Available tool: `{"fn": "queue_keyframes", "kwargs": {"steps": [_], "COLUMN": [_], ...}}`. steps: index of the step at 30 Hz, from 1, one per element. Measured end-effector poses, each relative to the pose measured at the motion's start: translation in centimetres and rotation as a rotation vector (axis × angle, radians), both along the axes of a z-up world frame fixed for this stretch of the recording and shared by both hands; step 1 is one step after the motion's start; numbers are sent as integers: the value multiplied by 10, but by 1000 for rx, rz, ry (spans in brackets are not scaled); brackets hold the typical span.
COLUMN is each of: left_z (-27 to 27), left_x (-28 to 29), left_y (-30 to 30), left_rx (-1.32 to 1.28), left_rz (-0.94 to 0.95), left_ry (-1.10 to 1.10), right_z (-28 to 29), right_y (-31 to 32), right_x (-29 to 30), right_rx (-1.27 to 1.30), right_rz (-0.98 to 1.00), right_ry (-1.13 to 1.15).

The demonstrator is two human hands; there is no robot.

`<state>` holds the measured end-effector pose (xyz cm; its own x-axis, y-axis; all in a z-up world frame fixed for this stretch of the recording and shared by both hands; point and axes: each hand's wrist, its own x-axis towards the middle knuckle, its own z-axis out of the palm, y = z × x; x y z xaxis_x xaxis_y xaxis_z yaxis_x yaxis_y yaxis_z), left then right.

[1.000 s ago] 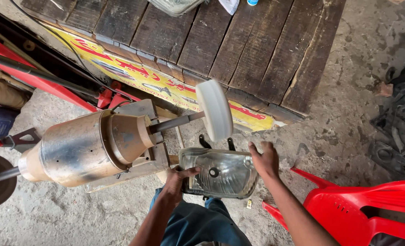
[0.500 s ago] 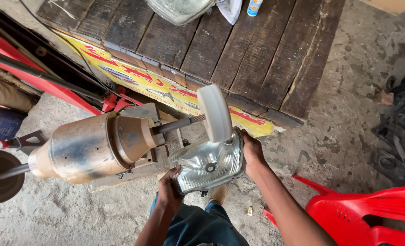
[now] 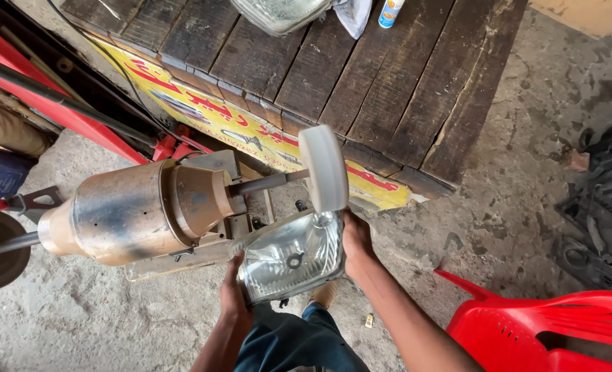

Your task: The person holds a car headlight against a rotating polishing wheel, moving it across the surface to polish the lens. The person rotates the headlight to cover different areas while maintaining contact with the wheel.

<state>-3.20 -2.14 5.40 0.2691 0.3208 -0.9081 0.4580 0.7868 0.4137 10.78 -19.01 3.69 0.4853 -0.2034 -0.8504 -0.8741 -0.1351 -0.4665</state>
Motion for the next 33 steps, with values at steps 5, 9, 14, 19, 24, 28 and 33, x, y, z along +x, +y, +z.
{"fn": "queue_keyframes", "kwargs": {"steps": [5,9,14,19,24,28,33], "left_z": [-3,-22,-15,-19,11,35,12], "left_x": [12,29,64,75,58,37,10], "left_y": [4,2,-25,-37,-18,0,6], "left_rx": [37,58,114,187,126,130,151], "left_rz": [4,-81,-168,-224,-106,-191,-85], "left_ry": [76,92,76,76,69,267,297], "right_z": [-2,-5,28,2,-8,3,-7], "right_y": [2,-12,-42,-71,-38,-3,9], "right_x": [9,23,16,16,18,19,6], "right_rx": [44,29,7,-10,58,48,43], "right_rz": [-56,-113,-248,-343,-290,-162,-113], "right_ry": [-33,-19,-99,-241,-211,-16,-12]}}
